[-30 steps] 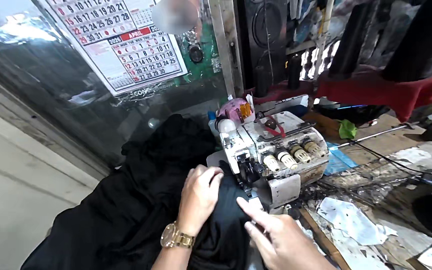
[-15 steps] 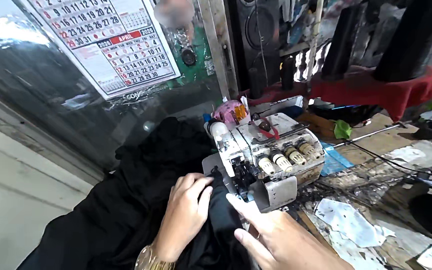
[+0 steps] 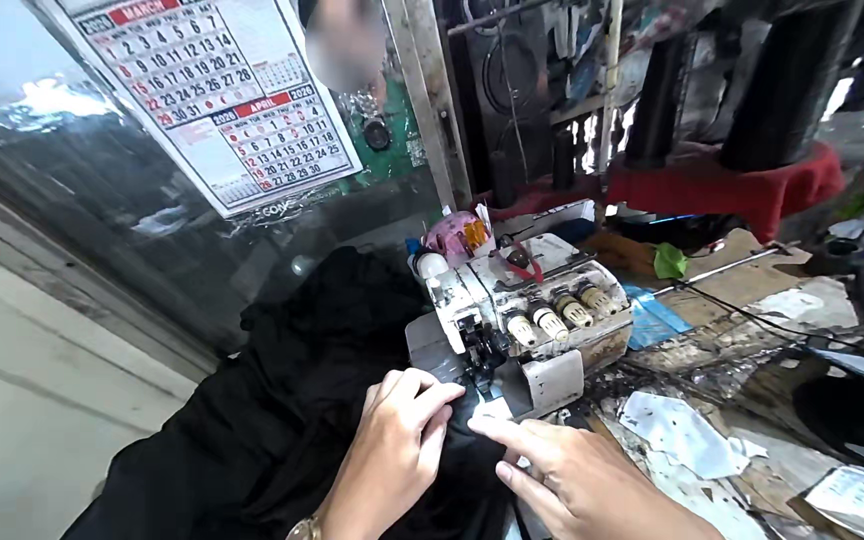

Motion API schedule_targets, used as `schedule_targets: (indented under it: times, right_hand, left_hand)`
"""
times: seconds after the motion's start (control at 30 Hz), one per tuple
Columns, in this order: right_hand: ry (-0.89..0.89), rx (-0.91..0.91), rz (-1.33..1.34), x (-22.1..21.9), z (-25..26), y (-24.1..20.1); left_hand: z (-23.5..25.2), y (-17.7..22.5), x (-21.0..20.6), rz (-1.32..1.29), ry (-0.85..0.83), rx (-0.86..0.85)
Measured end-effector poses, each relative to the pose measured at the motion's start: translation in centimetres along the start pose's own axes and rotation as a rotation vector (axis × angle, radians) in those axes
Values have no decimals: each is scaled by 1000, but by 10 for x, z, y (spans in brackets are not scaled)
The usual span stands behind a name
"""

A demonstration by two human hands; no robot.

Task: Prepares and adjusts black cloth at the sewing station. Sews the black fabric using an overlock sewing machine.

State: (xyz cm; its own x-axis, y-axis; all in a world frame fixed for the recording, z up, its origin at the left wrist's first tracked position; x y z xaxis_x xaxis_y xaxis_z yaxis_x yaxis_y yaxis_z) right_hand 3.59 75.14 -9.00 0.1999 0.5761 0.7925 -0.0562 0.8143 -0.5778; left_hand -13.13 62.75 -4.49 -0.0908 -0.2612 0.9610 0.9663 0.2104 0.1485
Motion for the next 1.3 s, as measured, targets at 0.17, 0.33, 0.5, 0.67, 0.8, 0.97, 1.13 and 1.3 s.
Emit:
schedule_targets:
  times: [0.17, 0.33, 0.5, 0.67, 0.8, 0.97, 1.13, 1.3]
  right_hand:
    - [0, -16, 90, -1, -2, 7]
    - [19, -21, 212, -5, -3, 15]
    - [30, -5, 290, -6, -3, 17]
    - [41, 30, 312, -10, -2, 20]
    - [53, 24, 313, -15, -3, 20]
    - [44, -2, 270, -15, -4, 19]
    - [79, -14, 263, -15, -1, 18]
    - [103, -54, 256, -20, -2, 20]
  left_hand:
    - [4, 2, 0, 52, -17, -5]
    - [12, -1, -1, 0, -2, -33]
    - [17, -5, -4, -155, -31, -19]
    - [21, -3, -7, -202, -10, 24]
    - [21, 2, -13, -242, 85, 56]
    - [16, 0, -10, -226, 63, 21]
    - [16, 8, -20, -163, 208, 122]
    - [18, 15, -22, -72, 236, 166]
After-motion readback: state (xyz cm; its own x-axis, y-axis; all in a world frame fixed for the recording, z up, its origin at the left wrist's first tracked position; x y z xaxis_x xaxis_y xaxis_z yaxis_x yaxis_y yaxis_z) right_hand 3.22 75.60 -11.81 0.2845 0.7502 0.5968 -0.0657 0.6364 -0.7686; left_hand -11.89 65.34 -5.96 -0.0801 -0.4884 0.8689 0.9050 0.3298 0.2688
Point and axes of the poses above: each hand's wrist, its own z-axis towards the middle knuckle, its own x-axis out of the back of the hand, y = z × x, the point moved 5 cm from there along z, towards the middle knuckle, and after that the axes turned 13 degrees about -y, right-handed, at the moved point
